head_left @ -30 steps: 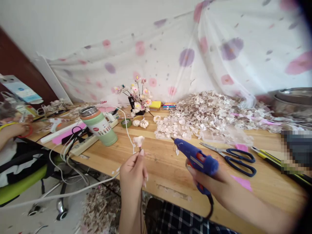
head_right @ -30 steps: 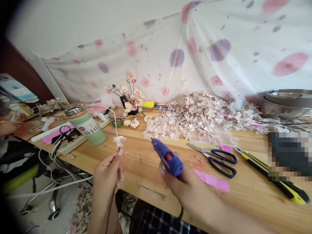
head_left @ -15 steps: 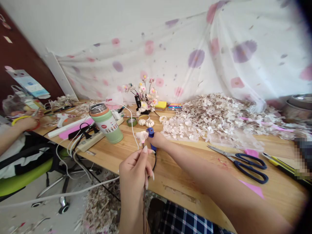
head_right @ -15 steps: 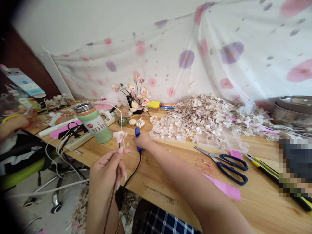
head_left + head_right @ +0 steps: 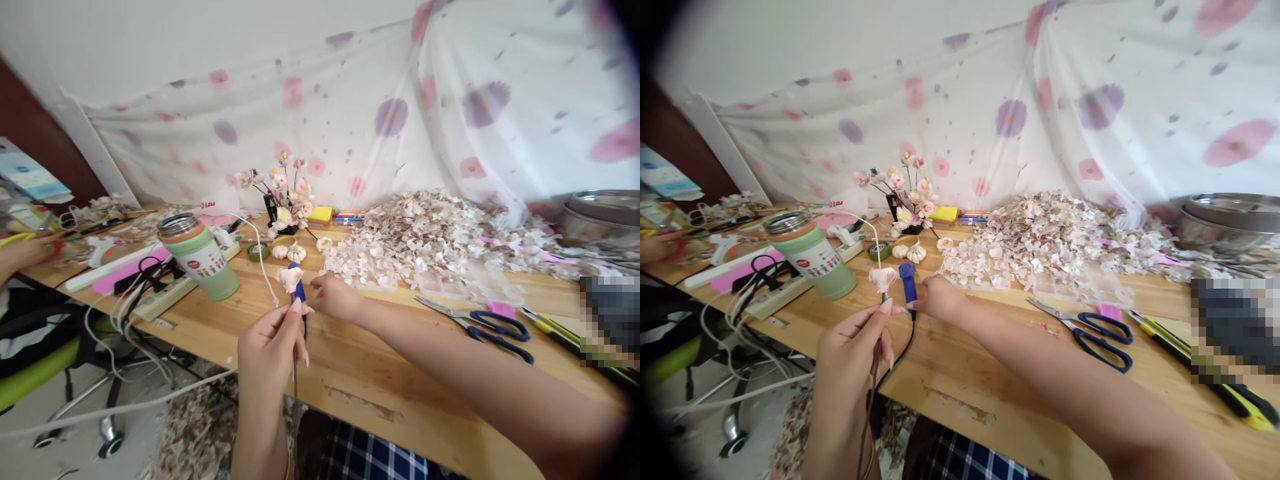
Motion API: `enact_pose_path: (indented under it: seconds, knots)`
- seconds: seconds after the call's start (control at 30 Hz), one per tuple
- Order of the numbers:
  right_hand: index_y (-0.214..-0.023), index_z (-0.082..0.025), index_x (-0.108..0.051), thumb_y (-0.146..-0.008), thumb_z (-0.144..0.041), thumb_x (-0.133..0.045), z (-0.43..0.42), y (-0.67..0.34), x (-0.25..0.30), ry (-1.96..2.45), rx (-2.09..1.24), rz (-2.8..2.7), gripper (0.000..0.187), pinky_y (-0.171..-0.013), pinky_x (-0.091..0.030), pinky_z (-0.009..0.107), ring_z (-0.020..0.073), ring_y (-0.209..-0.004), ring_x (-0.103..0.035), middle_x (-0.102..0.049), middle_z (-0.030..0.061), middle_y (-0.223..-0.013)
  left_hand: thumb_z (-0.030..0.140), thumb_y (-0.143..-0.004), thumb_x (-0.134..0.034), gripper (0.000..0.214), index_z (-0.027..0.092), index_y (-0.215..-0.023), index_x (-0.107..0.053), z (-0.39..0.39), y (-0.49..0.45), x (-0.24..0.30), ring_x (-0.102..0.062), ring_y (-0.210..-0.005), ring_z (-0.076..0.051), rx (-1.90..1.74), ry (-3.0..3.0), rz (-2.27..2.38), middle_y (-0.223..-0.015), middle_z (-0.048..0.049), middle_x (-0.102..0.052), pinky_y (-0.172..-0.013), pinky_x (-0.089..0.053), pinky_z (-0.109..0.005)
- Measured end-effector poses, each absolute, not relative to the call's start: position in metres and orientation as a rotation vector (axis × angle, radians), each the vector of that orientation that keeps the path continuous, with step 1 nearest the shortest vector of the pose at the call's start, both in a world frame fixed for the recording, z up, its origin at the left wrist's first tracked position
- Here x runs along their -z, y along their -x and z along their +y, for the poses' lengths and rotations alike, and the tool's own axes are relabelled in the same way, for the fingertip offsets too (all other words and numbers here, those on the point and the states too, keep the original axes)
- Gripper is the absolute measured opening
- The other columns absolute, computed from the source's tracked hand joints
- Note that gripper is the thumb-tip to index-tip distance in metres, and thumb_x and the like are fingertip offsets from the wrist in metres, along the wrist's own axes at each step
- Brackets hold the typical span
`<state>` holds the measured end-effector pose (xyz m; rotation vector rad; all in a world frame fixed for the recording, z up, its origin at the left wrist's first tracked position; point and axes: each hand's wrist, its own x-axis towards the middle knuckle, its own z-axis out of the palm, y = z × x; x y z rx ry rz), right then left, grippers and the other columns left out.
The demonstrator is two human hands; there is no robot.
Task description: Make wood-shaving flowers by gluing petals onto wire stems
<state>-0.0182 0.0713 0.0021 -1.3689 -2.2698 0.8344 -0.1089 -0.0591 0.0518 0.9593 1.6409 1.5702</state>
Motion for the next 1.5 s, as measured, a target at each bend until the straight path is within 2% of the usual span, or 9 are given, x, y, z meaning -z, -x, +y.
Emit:
enact_pose_path:
  seconds: [0.1,0.2,0.4,0.53,0.77,0.87,1.0,1.3,1.5]
  knots:
    - [-0.108,-0.016,-0.066,-0.072,-0.028,-0.072,0.058,-0.02,-0.017,1.329,-0.829,-2.281,0.038,-0.066,-0.046,0.023,0.0171,-0.081,-0.065,-0.07,0.0076,-0.099,0.042,-0.074,-0.063,0.029,0.014,-0.076,-0.069,-0.056,0.108,-0.053,-0.031,-0.028,-0.005,-1.514,-1.032,1.667,-0.033,0.0057,-0.045,-0.03,-0.021,-0.016]
    - [-0.085,-0.019,-0.072,-0.077,-0.018,-0.063,0.06,-0.07,-0.028,1.375,-0.799,-2.269,0.012,-0.066,-0.047,0.022,0.0147,-0.075,-0.065,-0.073,0.0026,-0.083,0.043,-0.075,-0.062,0.029,0.015,-0.073,-0.067,-0.05,0.103,-0.043,-0.033,-0.03,-0.006,-1.387,-1.1,1.59,-0.035,0.005,-0.046,-0.031,-0.022,-0.017]
    - [-0.08,-0.017,-0.073,-0.081,-0.021,-0.055,0.104,-0.164,-0.03,1.651,-0.522,-2.09,0.019,-0.062,-0.046,0.028,0.02,-0.07,-0.065,-0.073,0.0058,-0.077,0.047,-0.077,-0.056,0.034,0.016,-0.063,-0.06,-0.035,0.079,-0.019,-0.038,-0.032,-0.008,-1.096,-1.191,1.392,-0.035,0.0048,-0.045,-0.033,-0.024,-0.018]
    - [-0.081,-0.019,-0.073,-0.083,-0.02,-0.052,0.111,-0.18,-0.027,1.56,-0.453,-2.175,0.021,-0.068,-0.048,0.029,0.0199,-0.076,-0.065,-0.074,0.0056,-0.084,0.042,-0.078,-0.053,0.031,0.017,-0.061,-0.058,-0.018,0.072,-0.039,-0.037,-0.032,-0.007,-1.006,-1.354,1.366,-0.035,0.0055,-0.046,-0.036,-0.026,-0.018]
    - [-0.09,-0.02,-0.072,-0.076,-0.002,-0.054,0.076,-0.143,-0.011,0.921,-0.555,-2.6,0.029,-0.084,-0.046,0.031,0.0193,-0.093,-0.06,-0.068,0.0068,-0.097,0.025,-0.072,-0.049,0.023,0.018,-0.05,-0.051,0.026,0.048,-0.069,-0.037,-0.032,-0.006,-1.078,-1.616,1.186,-0.035,0.0072,-0.041,-0.037,-0.027,-0.019]
    - [-0.096,-0.023,-0.072,-0.082,-0.006,-0.055,0.071,-0.136,0.0,0.756,-0.55,-2.641,0.028,-0.084,-0.046,0.031,0.0193,-0.095,-0.058,-0.063,0.0065,-0.1,0.024,-0.071,-0.047,0.024,0.018,-0.048,-0.049,0.042,0.037,-0.056,-0.036,-0.032,-0.006,-1.093,-1.621,1.142,-0.036,0.0066,-0.042,-0.038,-0.027,-0.02]
    - [-0.098,-0.024,-0.071,-0.085,-0.014,-0.06,0.072,-0.134,0.011,0.726,-0.568,-2.611,0.021,-0.084,-0.045,0.03,0.0183,-0.094,-0.056,-0.059,0.0056,-0.099,0.025,-0.072,-0.046,0.023,0.019,-0.049,-0.047,0.053,0.04,-0.031,-0.036,-0.035,-0.007,-1.111,-1.64,1.23,-0.038,0.0066,-0.04,-0.039,-0.027,-0.022]
    - [-0.084,-0.019,-0.072,-0.082,-0.012,-0.065,0.075,-0.128,0.028,0.683,-0.688,-2.441,0.009,-0.083,-0.047,0.029,0.017,-0.093,-0.058,-0.062,0.0062,-0.094,0.024,-0.075,-0.049,0.033,0.019,-0.047,-0.032,0.052,0.055,-0.014,-0.031,-0.046,-0.008,-0.988,-1.923,1.287,-0.045,0.0063,-0.03,-0.045,-0.019,-0.024]
    - [-0.083,-0.019,-0.069,-0.086,-0.016,-0.061,0.073,-0.136,0.018,0.662,-0.827,-2.414,0.009,-0.084,-0.046,0.031,0.016,-0.09,-0.059,-0.065,0.0054,-0.091,0.026,-0.076,-0.048,0.031,0.019,-0.046,-0.042,0.051,0.055,-0.019,-0.036,-0.038,-0.008,-0.948,-1.741,1.26,-0.038,0.0061,-0.038,-0.042,-0.023,-0.023]
